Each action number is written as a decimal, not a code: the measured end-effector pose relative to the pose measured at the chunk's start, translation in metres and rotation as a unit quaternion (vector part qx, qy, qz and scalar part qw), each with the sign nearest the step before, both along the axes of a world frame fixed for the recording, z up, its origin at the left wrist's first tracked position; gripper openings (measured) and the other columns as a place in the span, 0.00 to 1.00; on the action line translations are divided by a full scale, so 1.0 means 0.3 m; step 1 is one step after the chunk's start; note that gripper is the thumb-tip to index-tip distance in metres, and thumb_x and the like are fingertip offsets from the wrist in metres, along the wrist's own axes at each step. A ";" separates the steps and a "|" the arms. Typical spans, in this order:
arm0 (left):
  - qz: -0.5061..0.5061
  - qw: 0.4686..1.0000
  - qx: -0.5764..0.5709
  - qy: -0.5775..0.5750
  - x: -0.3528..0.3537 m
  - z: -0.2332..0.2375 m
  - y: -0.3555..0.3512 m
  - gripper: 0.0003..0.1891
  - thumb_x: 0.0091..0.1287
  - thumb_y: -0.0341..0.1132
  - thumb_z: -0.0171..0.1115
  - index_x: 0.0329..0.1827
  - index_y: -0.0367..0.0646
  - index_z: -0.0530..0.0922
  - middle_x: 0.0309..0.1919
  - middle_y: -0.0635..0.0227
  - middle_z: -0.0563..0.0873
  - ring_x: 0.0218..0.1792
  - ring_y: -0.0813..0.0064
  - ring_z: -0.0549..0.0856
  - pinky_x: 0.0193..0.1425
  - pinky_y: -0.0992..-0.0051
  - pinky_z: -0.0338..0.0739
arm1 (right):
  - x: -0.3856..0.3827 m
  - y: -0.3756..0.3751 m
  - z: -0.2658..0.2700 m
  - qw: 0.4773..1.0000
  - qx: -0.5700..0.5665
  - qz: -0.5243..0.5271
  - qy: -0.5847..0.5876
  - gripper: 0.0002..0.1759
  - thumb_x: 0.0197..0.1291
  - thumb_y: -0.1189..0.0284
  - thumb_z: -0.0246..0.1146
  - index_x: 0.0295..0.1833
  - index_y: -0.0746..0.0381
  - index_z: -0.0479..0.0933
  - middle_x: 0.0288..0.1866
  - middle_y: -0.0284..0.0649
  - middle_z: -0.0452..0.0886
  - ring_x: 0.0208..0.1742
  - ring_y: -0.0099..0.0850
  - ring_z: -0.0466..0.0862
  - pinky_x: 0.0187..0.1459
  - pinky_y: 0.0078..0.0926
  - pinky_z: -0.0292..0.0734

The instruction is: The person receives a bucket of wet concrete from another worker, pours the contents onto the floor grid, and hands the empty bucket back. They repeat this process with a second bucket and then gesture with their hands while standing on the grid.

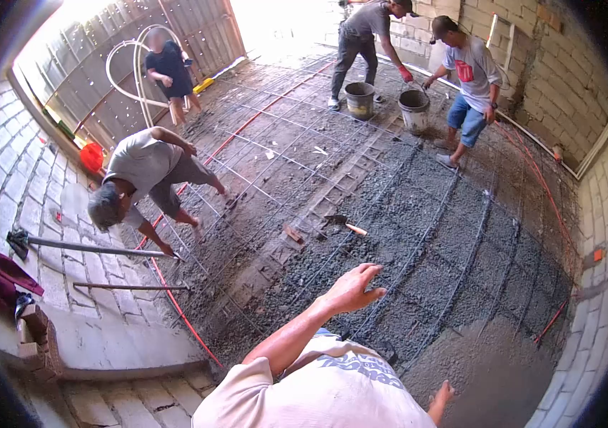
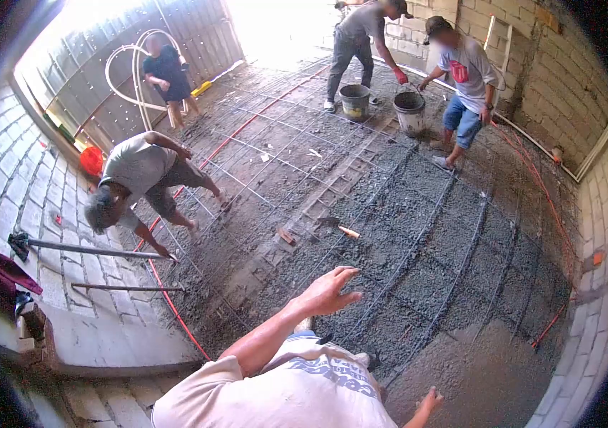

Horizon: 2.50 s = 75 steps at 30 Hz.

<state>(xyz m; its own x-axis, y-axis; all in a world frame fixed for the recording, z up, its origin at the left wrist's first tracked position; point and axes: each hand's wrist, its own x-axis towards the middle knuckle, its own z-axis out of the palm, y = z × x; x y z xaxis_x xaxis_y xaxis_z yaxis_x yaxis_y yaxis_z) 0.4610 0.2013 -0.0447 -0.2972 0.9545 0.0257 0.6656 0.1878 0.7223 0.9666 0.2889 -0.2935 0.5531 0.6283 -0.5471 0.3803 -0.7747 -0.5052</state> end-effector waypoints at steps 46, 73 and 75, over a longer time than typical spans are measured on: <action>0.026 0.961 0.246 0.123 -0.074 0.203 0.265 0.36 0.55 0.44 0.67 0.64 0.38 0.62 0.61 0.45 0.66 0.62 0.49 0.66 0.64 0.56 0.62 | -1.140 0.234 1.006 0.667 0.519 0.519 0.129 0.24 0.55 0.70 0.64 0.56 0.67 0.69 0.53 0.51 0.74 0.56 0.45 0.74 0.55 0.35 0.69; 0.092 0.990 -0.030 0.102 -0.083 0.022 0.090 0.44 0.52 0.52 0.66 0.69 0.45 0.56 0.66 0.46 0.57 0.68 0.47 0.56 0.67 0.51 0.54 | -1.257 0.256 0.813 0.700 0.388 0.587 0.120 0.30 0.63 0.58 0.54 0.62 0.70 0.62 0.60 0.58 0.66 0.62 0.50 0.67 0.62 0.40 0.60; 0.087 0.990 -0.052 0.095 -0.052 -0.013 0.053 0.43 0.53 0.52 0.65 0.68 0.44 0.56 0.66 0.46 0.58 0.67 0.47 0.57 0.67 0.51 0.54 | -1.151 0.263 0.736 0.732 0.357 0.571 0.104 0.29 0.63 0.60 0.55 0.62 0.70 0.61 0.61 0.58 0.66 0.62 0.48 0.67 0.61 0.38 0.62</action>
<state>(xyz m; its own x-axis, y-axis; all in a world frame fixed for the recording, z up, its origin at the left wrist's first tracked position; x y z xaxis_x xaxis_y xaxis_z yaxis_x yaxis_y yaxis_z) 0.4454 0.2172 -0.0487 -0.4560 0.8900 0.0015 0.7393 0.3778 0.5574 0.6213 0.3677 -0.0726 -0.6048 0.7823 0.1488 0.4304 0.4784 -0.7654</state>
